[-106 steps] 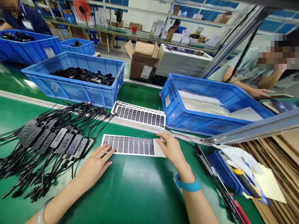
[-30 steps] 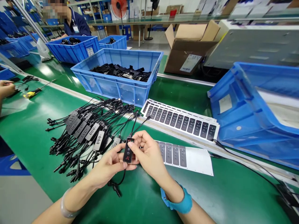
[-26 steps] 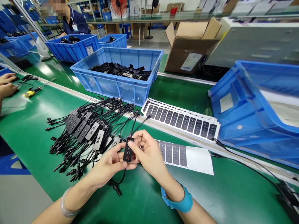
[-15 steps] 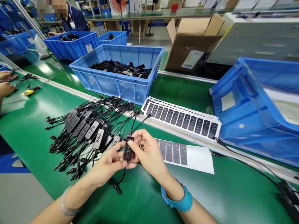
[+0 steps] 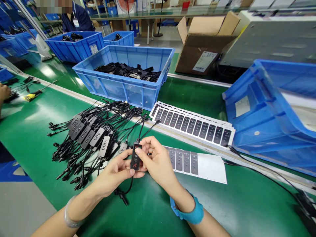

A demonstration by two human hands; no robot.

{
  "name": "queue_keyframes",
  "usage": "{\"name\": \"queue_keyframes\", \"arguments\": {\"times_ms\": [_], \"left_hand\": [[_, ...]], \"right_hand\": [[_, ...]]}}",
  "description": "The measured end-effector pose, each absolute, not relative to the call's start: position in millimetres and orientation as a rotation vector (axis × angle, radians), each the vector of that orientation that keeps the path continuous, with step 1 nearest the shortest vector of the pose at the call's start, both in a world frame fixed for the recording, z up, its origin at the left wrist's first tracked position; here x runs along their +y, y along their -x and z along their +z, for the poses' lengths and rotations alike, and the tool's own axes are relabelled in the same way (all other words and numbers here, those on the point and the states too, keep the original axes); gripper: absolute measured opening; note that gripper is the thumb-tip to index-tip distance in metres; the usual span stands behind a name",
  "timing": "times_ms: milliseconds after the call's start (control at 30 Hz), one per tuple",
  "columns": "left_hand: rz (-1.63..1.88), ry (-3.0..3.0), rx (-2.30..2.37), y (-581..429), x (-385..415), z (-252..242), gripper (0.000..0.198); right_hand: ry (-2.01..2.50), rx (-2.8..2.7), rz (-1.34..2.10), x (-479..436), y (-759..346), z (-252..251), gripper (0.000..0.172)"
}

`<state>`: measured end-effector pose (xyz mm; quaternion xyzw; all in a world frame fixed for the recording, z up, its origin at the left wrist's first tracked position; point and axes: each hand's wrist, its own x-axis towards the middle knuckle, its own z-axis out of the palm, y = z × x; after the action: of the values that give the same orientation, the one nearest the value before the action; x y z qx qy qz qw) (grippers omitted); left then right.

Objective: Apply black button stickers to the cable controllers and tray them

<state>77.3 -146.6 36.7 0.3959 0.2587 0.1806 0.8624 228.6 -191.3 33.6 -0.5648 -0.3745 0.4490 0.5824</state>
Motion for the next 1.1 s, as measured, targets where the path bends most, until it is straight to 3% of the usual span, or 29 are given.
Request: {"name": "queue_keyframes", "arguments": {"times_ms": [867,1000,1100], "left_hand": [[0.395,-0.996,0.605,-79,-152,35,0.046],[0.394,-0.944,0.612,-79,-151,34,0.048],[0.383,-0.925,0.594,-79,-150,35,0.045]], "right_hand": [[1.507,-0.946,0.910,-193,-226,23,0.022],[1.547,-0.946,0.888,-191,-230,23,0.046],[1.558,-1.016,1.053,-191,-232,29,0.069]]}}
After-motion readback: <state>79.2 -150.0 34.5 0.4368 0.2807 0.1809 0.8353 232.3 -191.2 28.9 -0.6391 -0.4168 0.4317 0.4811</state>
